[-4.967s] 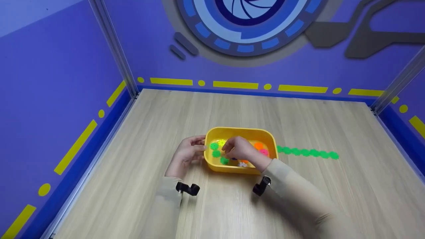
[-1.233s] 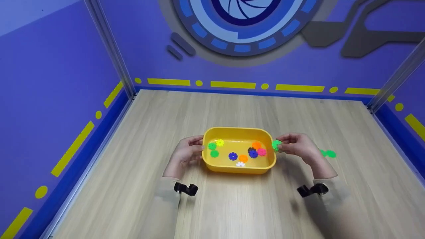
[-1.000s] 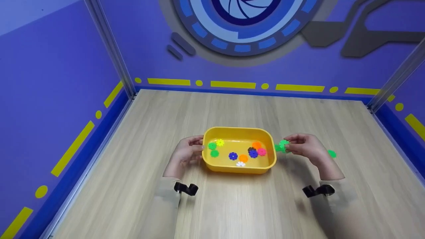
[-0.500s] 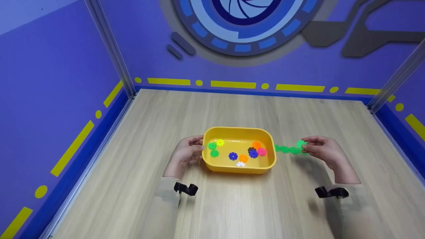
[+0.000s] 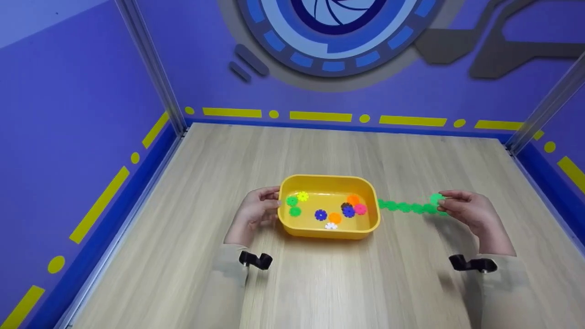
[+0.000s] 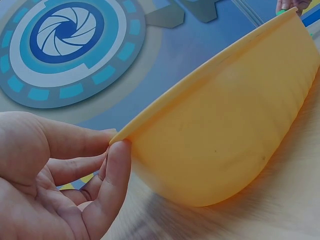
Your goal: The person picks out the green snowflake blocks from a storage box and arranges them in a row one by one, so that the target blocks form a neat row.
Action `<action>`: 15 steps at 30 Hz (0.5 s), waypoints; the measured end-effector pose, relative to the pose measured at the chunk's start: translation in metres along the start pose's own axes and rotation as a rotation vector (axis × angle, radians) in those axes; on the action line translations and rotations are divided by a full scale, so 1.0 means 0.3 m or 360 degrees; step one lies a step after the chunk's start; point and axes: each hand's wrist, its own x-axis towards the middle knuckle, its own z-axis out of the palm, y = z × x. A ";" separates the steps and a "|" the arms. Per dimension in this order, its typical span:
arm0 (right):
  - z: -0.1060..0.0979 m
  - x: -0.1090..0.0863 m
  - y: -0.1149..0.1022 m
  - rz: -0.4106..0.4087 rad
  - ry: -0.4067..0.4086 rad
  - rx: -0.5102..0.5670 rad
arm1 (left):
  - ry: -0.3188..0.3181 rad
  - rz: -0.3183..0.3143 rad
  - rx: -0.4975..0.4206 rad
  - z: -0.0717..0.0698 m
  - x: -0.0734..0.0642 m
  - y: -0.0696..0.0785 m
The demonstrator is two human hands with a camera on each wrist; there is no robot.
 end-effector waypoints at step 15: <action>-0.125 -0.009 0.067 0.0168 0.0176 0.0348 | 0.0005 0.0018 0.0027 0.001 -0.010 0.004</action>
